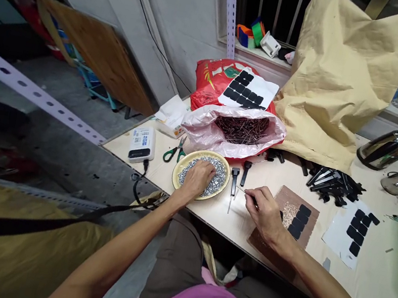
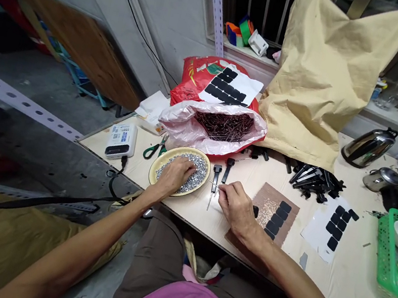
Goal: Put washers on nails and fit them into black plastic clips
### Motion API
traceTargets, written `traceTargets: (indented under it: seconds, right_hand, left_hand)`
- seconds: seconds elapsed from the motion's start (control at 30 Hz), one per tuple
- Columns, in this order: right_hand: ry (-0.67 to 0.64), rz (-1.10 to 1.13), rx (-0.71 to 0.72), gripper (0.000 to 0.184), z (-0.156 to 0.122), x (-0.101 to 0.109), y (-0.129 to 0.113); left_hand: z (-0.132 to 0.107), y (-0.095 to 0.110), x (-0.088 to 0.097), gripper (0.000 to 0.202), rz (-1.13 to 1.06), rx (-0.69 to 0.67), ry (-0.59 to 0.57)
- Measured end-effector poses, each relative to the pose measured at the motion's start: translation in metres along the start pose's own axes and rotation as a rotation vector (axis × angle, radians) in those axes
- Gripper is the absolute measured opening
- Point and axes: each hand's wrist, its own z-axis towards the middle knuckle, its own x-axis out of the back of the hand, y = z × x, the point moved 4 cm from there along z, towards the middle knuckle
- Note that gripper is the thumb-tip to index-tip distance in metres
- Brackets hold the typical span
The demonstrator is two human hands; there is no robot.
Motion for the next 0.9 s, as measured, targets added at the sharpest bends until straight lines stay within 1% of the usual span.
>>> traceTargets:
  seconds: [0.07,0.2,0.27,0.33,0.43,0.57,0.7,0.8,0.9]
  right_hand:
    - [-0.037,0.032,-0.029,0.02,0.008,-0.005,0.001]
    - [-0.106,0.152,-0.132,0.021,0.025,-0.023,0.007]
    - [-0.144,0.205,-0.17,0.022,0.032,-0.035,0.008]
    - [-0.197,0.236,-0.177,0.024,0.037,-0.048,0.006]
    - [-0.28,0.236,-0.175,0.029,0.041,-0.063,0.0]
    - [-0.341,0.207,-0.184,0.038,0.042,-0.074,-0.005]
    - [-0.328,0.203,-0.208,0.039,0.043,-0.076,-0.005]
    - [-0.311,0.228,-0.219,0.038,0.043,-0.074,-0.005]
    - [-0.283,0.263,-0.216,0.037,0.043,-0.071,-0.004]
  left_hand:
    - [0.0,-0.007,0.001,0.015,-0.125,0.074,0.045]
    - [-0.004,-0.02,0.007,0.014,-0.406,0.307,0.141]
    - [-0.008,-0.021,0.009,0.015,-0.572,0.424,0.129]
    - [-0.011,-0.018,0.009,0.018,-0.764,0.521,0.099]
    - [-0.015,-0.009,0.008,0.026,-1.049,0.617,0.101]
    - [-0.017,0.003,0.007,0.038,-1.329,0.659,0.107]
    - [-0.017,0.009,0.008,0.046,-1.524,0.645,0.104]
    - [-0.018,0.01,0.01,0.046,-1.555,0.617,0.125]
    - [-0.019,0.011,0.012,0.047,-1.507,0.588,0.169]
